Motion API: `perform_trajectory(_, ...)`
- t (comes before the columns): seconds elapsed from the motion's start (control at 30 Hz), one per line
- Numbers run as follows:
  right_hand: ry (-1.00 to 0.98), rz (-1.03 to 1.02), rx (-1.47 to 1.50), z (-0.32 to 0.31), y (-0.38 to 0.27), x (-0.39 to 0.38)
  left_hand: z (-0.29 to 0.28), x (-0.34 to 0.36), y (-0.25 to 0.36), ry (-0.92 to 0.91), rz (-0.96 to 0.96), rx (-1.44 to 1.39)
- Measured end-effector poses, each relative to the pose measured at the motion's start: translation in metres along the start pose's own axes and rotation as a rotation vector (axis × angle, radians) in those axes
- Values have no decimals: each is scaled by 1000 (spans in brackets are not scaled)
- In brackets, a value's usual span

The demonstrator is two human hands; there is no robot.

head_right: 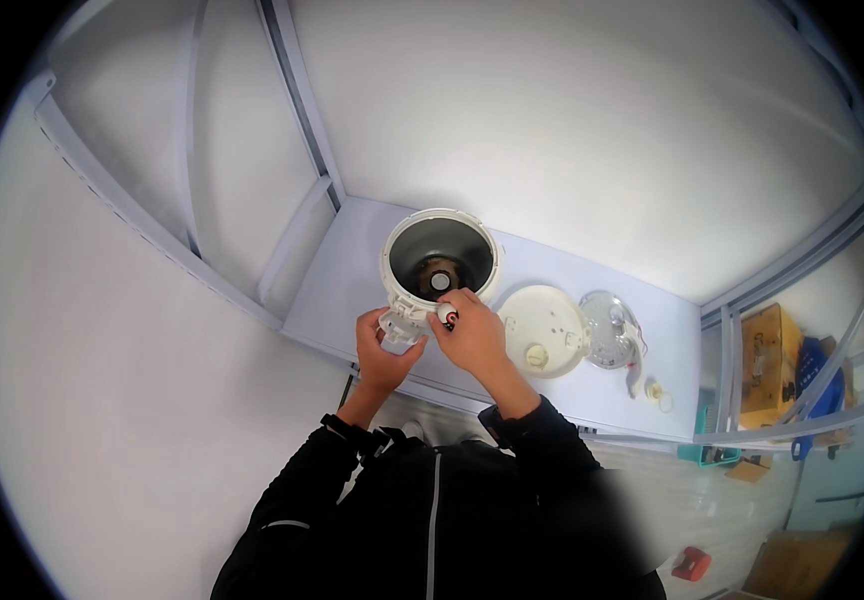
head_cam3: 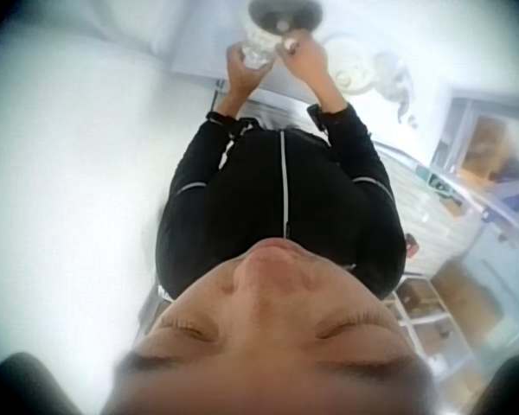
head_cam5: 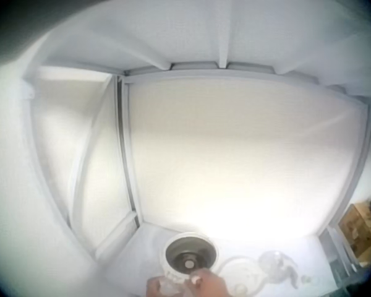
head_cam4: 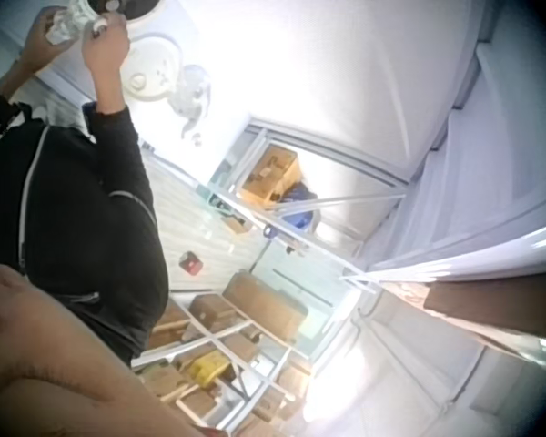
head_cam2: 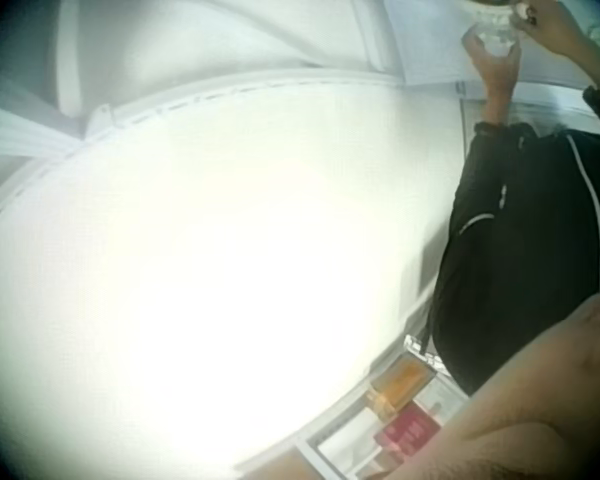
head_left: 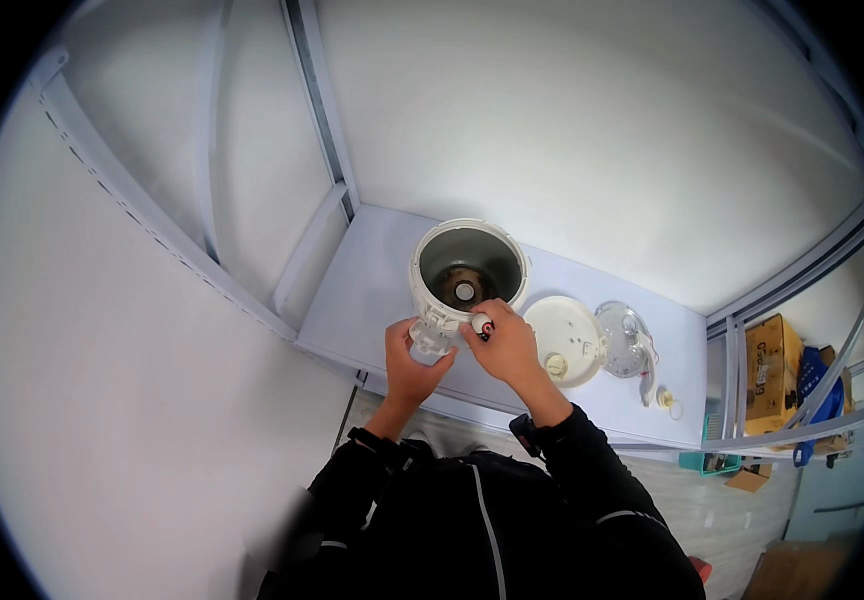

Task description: The person uses a screwdriver to remove screws from the lid of a white appliance, then detaches the lid and inspects the interior. The person continues to unscrew components inside the appliance and removes a white plastic ring.

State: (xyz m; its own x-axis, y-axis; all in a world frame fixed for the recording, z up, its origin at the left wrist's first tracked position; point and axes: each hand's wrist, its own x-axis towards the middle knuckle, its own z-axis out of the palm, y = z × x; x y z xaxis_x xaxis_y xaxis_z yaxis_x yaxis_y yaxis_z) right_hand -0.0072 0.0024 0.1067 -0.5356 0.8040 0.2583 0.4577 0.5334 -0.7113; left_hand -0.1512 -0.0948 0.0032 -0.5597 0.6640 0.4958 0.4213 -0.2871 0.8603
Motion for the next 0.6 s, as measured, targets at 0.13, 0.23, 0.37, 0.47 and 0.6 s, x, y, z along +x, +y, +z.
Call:
perform_trajectory(0.13, -3, 12, 1, 0, 0, -1, 3, 1, 3, 20, 9, -24)
perform_trajectory(0.23, -3, 24, -10, 0, -2, -1, 11, 10, 19, 66, -55, 89)
perform_trajectory(0.37, -6, 27, -18, 0, 0, -1, 6, 16, 25, 27, -29, 208)
perform_trajectory(0.47, -2, 21, -16, 1, -1, -2, 2, 8, 17, 13, -54, 142)
perform_trajectory(0.6, 5, 34, -11, 1, -1, -2, 0, -1, -1, 19, 80, 107)
